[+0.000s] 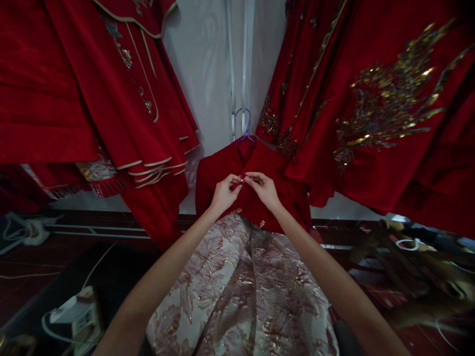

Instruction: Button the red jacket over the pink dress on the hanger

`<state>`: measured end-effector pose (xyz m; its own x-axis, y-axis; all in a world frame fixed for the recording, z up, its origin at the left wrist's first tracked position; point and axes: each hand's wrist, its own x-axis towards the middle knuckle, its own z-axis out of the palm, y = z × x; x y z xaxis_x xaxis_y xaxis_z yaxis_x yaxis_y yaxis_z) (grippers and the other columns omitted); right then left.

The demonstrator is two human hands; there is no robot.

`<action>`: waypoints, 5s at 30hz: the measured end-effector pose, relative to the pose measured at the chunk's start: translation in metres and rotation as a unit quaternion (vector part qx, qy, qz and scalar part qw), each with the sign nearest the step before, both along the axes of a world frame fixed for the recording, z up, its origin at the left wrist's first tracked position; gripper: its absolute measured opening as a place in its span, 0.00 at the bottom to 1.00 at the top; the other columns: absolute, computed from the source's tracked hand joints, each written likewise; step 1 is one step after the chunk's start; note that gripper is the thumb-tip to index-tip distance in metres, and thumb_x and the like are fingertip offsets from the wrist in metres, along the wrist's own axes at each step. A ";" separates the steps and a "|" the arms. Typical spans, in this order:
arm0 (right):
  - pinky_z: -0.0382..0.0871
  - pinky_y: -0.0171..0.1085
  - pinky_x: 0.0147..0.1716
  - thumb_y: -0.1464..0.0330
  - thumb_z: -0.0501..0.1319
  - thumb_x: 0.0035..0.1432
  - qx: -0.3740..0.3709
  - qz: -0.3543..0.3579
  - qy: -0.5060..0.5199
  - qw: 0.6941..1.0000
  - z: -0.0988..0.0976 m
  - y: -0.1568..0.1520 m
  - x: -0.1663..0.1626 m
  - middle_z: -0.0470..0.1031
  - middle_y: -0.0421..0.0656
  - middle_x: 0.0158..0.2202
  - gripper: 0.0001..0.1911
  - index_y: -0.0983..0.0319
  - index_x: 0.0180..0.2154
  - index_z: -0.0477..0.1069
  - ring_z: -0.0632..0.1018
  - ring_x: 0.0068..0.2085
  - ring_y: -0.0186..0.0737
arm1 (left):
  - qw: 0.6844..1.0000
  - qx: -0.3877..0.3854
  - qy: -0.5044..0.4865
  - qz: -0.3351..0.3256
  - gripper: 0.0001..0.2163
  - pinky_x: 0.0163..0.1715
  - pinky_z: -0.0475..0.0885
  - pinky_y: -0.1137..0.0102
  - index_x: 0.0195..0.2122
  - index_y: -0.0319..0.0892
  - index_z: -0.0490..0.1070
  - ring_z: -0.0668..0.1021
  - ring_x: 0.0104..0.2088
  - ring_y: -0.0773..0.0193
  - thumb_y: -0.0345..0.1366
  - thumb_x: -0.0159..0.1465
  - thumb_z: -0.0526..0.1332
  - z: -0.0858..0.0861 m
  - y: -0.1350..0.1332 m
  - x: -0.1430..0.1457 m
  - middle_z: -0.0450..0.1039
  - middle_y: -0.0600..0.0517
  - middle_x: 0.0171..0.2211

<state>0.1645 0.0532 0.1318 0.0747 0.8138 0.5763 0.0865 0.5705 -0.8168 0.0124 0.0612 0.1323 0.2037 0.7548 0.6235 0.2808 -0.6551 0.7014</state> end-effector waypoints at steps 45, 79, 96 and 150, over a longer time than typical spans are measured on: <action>0.70 0.39 0.37 0.74 0.56 0.47 0.013 -0.156 -0.212 0.965 -0.046 -0.031 0.020 0.72 0.46 0.41 0.26 0.63 0.50 0.61 0.74 0.35 0.38 | 0.922 -0.261 -0.220 -0.184 0.16 0.54 0.63 0.59 0.47 0.42 0.69 0.71 0.52 0.59 0.41 0.62 0.52 -0.050 0.006 0.016 0.69 0.44 0.52; 0.71 0.35 0.36 0.70 0.63 0.41 -0.111 -0.076 -0.030 0.990 -0.059 0.039 -0.062 0.69 0.39 0.32 0.21 0.62 0.41 0.64 0.73 0.32 0.33 | 0.927 -0.164 -0.337 0.022 0.15 0.51 0.69 0.62 0.43 0.37 0.72 0.77 0.44 0.62 0.32 0.53 0.61 -0.086 0.017 -0.021 0.75 0.44 0.45; 0.70 0.36 0.37 0.70 0.58 0.50 -0.053 -0.098 -0.049 0.993 -0.065 0.036 -0.067 0.68 0.41 0.34 0.16 0.61 0.43 0.66 0.71 0.34 0.34 | 0.952 -0.103 -0.254 0.140 0.10 0.42 0.74 0.64 0.35 0.37 0.74 0.79 0.35 0.63 0.35 0.53 0.63 -0.078 0.017 -0.015 0.77 0.46 0.35; 0.64 0.34 0.31 0.72 0.58 0.42 -0.109 -0.095 -0.285 0.947 -0.118 -0.044 -0.001 0.66 0.39 0.28 0.09 0.60 0.30 0.61 0.69 0.29 0.34 | 0.972 -0.148 0.173 0.053 0.07 0.27 0.62 0.75 0.28 0.40 0.68 0.71 0.25 0.70 0.35 0.49 0.64 -0.116 0.000 -0.039 0.70 0.56 0.23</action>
<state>0.1634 0.0094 0.0136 -0.0406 0.9212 0.3870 0.6338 0.3232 -0.7027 -0.0271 0.0610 0.0163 0.2731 0.9192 0.2836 0.5882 -0.3928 0.7069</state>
